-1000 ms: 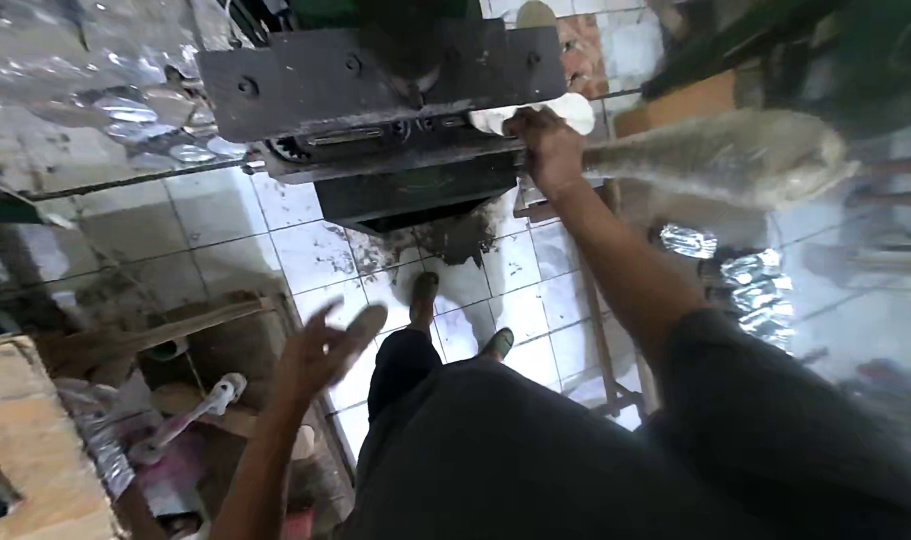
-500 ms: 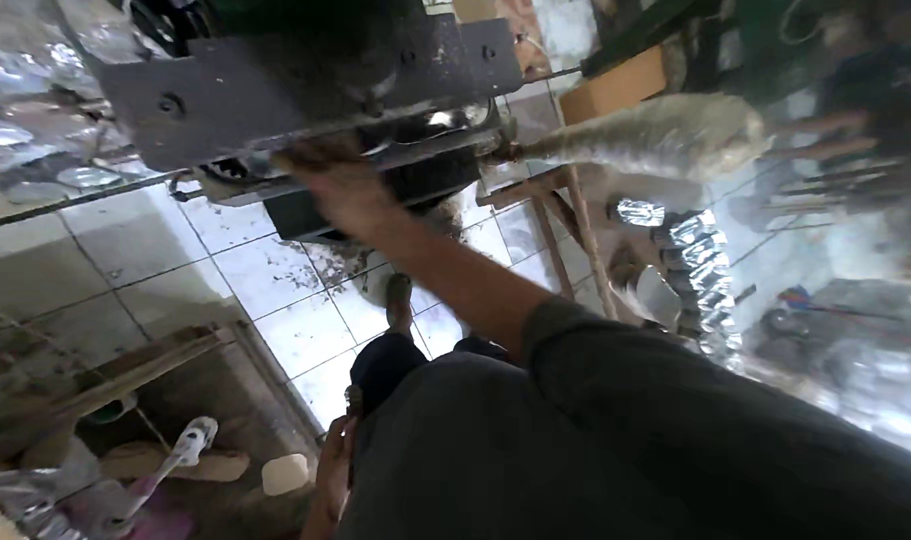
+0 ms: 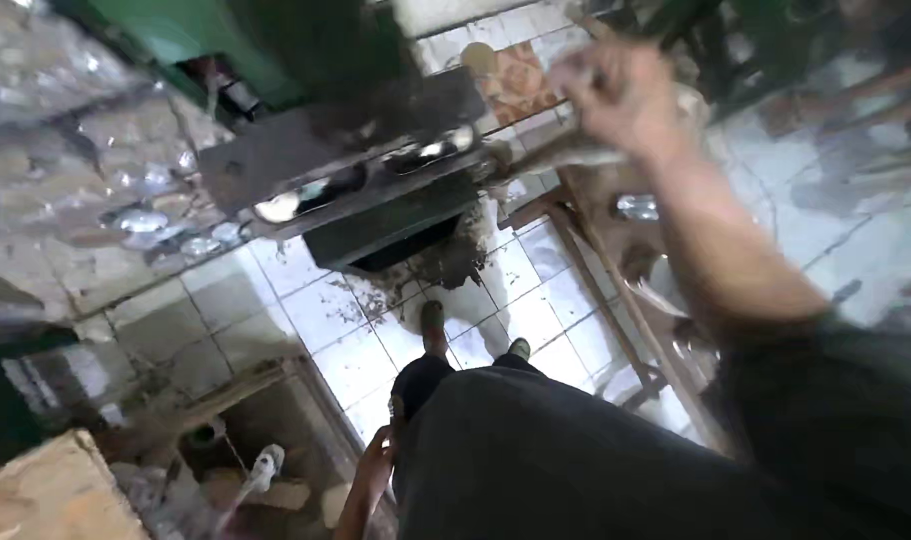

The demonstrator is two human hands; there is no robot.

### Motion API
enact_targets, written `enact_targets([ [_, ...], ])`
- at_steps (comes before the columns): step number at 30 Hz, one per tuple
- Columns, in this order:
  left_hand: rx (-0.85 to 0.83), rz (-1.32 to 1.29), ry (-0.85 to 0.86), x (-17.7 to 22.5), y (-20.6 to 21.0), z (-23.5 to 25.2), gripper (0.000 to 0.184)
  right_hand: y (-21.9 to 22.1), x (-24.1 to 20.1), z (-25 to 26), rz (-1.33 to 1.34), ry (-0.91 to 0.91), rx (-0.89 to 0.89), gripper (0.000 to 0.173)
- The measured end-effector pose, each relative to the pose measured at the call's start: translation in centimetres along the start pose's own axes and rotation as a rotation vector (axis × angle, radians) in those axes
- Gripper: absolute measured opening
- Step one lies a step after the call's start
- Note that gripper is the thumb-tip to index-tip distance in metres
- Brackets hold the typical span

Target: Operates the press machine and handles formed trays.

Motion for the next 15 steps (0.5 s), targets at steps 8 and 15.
enact_targets([
  [8,0.078,0.865,0.354,15.6,8.2,2.1,0.039,-0.7,14.9,-9.4,-0.026,0.393,-0.151,0.059],
  [15,-0.046,1.142,0.851,41.5,29.2,3.5,0.036,19.0,30.5,-41.2,0.39,0.591,-0.056,0.074],
])
Point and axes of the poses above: each hand's wrist, its own z-axis towards the middle knuckle, its own y-axis out of the palm, x = y × z, the point moved 8 cm from there along z, towards the middle knuckle, and after that the axes turned 2 degrees about y, right-handed, at the moved point
